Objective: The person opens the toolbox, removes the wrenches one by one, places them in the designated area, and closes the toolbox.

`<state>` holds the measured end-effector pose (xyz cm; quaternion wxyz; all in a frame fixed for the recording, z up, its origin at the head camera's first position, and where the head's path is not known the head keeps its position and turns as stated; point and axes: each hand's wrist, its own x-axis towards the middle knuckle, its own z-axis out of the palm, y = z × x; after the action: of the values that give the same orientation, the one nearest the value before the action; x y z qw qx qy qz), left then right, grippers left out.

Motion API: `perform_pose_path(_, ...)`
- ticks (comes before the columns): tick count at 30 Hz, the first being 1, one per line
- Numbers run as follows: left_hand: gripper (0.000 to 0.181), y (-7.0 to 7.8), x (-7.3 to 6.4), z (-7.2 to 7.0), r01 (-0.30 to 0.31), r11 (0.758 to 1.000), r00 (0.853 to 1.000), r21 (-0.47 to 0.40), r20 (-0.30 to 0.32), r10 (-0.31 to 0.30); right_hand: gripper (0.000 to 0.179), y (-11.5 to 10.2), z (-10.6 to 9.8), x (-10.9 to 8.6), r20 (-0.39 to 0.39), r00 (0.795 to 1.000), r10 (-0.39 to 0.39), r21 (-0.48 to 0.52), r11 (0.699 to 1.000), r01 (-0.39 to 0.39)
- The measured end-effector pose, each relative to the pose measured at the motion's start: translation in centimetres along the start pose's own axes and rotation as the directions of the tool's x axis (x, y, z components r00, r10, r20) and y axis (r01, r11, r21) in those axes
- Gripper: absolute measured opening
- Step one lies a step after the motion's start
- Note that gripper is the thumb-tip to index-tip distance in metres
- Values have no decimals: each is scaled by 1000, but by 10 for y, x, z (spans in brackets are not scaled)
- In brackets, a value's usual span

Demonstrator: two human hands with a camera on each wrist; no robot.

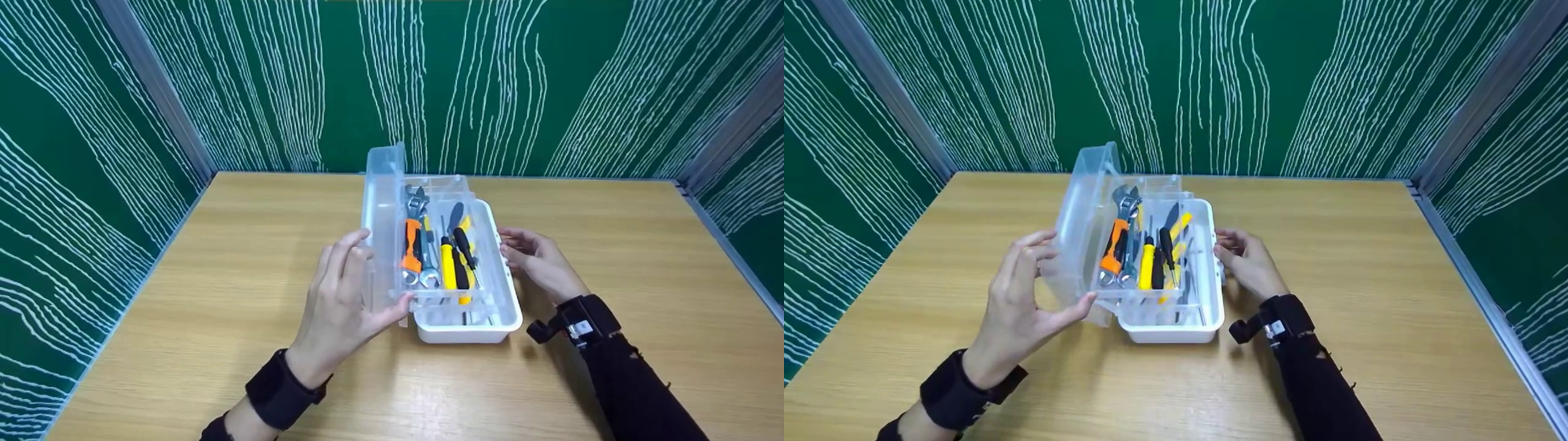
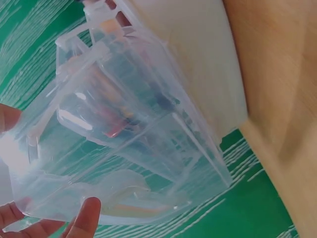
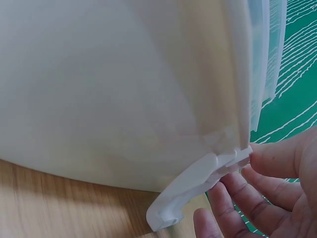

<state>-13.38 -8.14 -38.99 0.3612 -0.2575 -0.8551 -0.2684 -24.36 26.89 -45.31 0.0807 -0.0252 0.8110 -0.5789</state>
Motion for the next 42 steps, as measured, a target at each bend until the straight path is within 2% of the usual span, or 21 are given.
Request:
perform_pose_path(9,70,-2,-6,-7,70,998,996,10,61,-70,55,3,-2,1,1,1000,2,-15,1000,-2)
perform_pose_path(17,70,-9,-10,-13,102,995,993,1,61,-102,54,1,0,1,3,1000,-9,-23,1000,9)
perform_pose_path(23,71,-14,-15,-16,154,988,986,-28,69,-151,54,2,0,3,1,1000,-26,-9,1000,26)
perform_pose_path(27,73,-17,-17,-19,203,978,976,-53,95,-197,54,3,-1,2,-1,1000,-18,-11,1000,18)
perform_pose_path(32,75,-18,-21,-24,280,956,954,-91,139,-266,55,2,-2,2,0,1000,6,-13,1000,-6)
perform_pose_path(42,74,-25,-30,-29,367,922,923,-122,169,-345,56,1,-2,1,7,1000,25,-30,999,-25)
